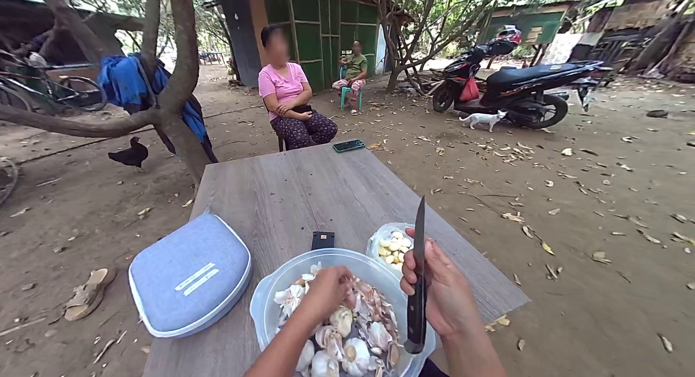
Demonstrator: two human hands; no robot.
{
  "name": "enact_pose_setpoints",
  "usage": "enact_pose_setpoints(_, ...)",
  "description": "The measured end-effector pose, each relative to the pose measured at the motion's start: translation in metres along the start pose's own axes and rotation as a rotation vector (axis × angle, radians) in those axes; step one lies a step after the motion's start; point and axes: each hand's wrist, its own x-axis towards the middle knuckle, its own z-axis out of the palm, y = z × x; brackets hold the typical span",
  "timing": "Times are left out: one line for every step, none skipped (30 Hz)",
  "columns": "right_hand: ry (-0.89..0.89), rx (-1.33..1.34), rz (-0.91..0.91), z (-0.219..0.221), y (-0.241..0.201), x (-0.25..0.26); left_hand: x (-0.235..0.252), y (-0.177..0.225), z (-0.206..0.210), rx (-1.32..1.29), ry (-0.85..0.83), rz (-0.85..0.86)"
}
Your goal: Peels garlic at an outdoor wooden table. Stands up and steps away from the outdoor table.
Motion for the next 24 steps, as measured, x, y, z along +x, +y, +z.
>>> enact_pose_setpoints(0.007, 0.004, -0.002, -0.001, -0.001, 0.000, -0.004, -0.002, -0.009, -0.105, 0.057, -0.011)
enact_pose_setpoints(0.012, 0.006, -0.004, -0.003, -0.001, -0.001, -0.009, -0.003, -0.018, -0.154, 0.104, -0.034)
enact_pose_setpoints(0.014, 0.005, -0.005, -0.005, -0.002, -0.001, -0.013, -0.003, -0.025, -0.137, 0.144, -0.070)
enact_pose_setpoints(0.016, 0.001, -0.004, -0.005, -0.002, 0.000, -0.017, 0.000, -0.032, -0.059, 0.178, -0.116)
enact_pose_setpoints(0.025, -0.006, 0.001, -0.005, -0.001, 0.000, -0.021, 0.004, -0.036, 0.042, 0.214, -0.161)
enact_pose_setpoints(0.038, -0.020, 0.008, -0.004, -0.001, 0.001, -0.024, 0.011, -0.038, 0.141, 0.246, -0.191)
enact_pose_setpoints(0.051, -0.032, 0.018, -0.001, -0.001, 0.001, -0.027, 0.018, -0.036, 0.224, 0.268, -0.192)
enact_pose_setpoints(0.062, -0.044, 0.031, 0.001, 0.000, 0.001, -0.028, 0.024, -0.032, 0.290, 0.266, -0.170)
enact_pose_setpoints(0.076, -0.054, 0.043, 0.002, 0.001, 0.001, -0.028, 0.029, -0.024, 0.334, 0.225, -0.131)
enact_pose_setpoints(0.088, -0.064, 0.052, 0.003, 0.003, 0.001, -0.027, 0.034, -0.015, 0.359, 0.145, -0.089)
enact_pose_setpoints(0.095, -0.073, 0.056, 0.004, 0.004, 0.001, -0.025, 0.036, -0.005, 0.373, 0.048, -0.054)
enact_pose_setpoints(0.095, -0.081, 0.059, 0.004, 0.004, 0.000, -0.021, 0.038, 0.007, 0.397, -0.060, -0.044)
enact_pose_setpoints(0.088, -0.086, 0.062, 0.004, 0.005, -0.001, -0.016, 0.038, 0.019, 0.437, -0.151, -0.050)
enact_pose_setpoints(0.080, -0.092, 0.065, 0.005, 0.005, -0.002, -0.011, 0.038, 0.029, 0.478, -0.216, -0.061)
enact_pose_setpoints(0.071, -0.100, 0.070, 0.005, 0.005, -0.003, -0.008, 0.038, 0.036, 0.511, -0.245, -0.069)
enact_pose_setpoints(0.054, -0.112, 0.074, 0.005, 0.005, -0.004, -0.006, 0.039, 0.038, 0.528, -0.241, -0.065)
enact_pose_setpoints(0.025, -0.132, 0.075, 0.004, 0.005, -0.005, -0.006, 0.039, 0.036, 0.500, -0.212, -0.050)
enact_pose_setpoints(-0.016, -0.158, 0.073, 0.003, 0.006, -0.006, -0.008, 0.037, 0.032, 0.429, -0.159, -0.026)
enact_pose_setpoints(-0.070, -0.192, 0.071, 0.001, 0.008, -0.007, -0.012, 0.033, 0.025, 0.317, -0.091, -0.005)
enact_pose_setpoints(-0.139, -0.248, 0.075, -0.001, 0.011, -0.008, -0.018, 0.029, 0.018, 0.165, -0.015, 0.011)
enact_pose_setpoints(-0.214, -0.324, 0.080, -0.001, 0.014, -0.007, -0.024, 0.024, 0.010, -0.010, 0.060, 0.021)
enact_pose_setpoints(-0.288, -0.420, 0.078, 0.000, 0.018, -0.007, -0.030, 0.017, 0.004, -0.171, 0.135, 0.021)
enact_pose_setpoints(-0.362, -0.522, 0.072, 0.002, 0.024, -0.005, -0.036, 0.012, -0.001, -0.308, 0.208, 0.010)
enact_pose_setpoints(-0.436, -0.619, 0.064, 0.006, 0.030, -0.004, -0.042, 0.006, -0.005, -0.426, 0.271, -0.001)
